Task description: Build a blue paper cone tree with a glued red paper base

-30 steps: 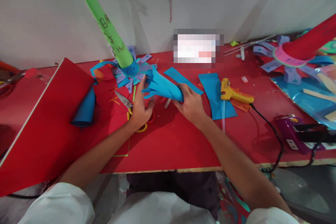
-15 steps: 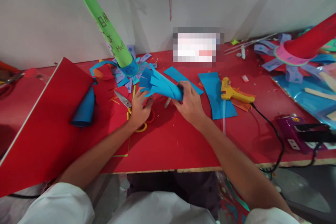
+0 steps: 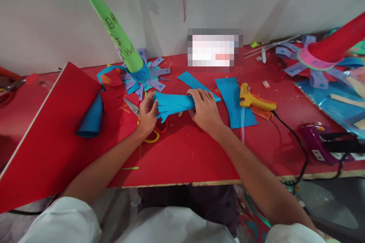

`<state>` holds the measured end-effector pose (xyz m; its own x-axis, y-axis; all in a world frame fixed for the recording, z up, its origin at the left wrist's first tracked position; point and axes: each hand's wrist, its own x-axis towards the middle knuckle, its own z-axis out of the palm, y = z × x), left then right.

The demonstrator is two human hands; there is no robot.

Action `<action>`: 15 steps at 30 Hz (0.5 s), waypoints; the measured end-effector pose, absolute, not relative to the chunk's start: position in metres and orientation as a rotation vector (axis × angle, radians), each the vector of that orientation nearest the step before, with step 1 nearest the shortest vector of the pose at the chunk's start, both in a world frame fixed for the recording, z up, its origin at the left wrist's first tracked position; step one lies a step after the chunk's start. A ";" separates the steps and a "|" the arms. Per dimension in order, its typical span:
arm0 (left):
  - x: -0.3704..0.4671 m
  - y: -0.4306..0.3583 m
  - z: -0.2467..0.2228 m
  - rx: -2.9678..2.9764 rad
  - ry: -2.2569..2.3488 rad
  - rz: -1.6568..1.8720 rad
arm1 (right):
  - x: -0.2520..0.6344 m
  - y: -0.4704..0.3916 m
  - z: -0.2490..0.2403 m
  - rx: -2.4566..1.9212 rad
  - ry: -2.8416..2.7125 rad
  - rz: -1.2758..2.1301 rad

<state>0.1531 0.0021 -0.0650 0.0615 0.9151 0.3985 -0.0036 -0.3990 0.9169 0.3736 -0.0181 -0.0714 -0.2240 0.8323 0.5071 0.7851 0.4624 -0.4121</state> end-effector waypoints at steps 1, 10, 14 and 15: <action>0.153 0.002 -0.064 1.525 0.941 1.438 | 0.373 -0.018 -0.072 -1.342 -2.020 0.084; 0.152 0.006 -0.067 1.459 0.840 1.317 | 0.380 -0.014 -0.073 -1.380 -1.922 0.033; 0.151 0.007 -0.076 1.351 0.795 1.230 | 0.377 -0.016 -0.073 -1.330 -1.966 0.173; 0.152 0.008 -0.077 1.320 0.799 1.224 | 0.377 -0.017 -0.073 -1.316 -1.976 0.188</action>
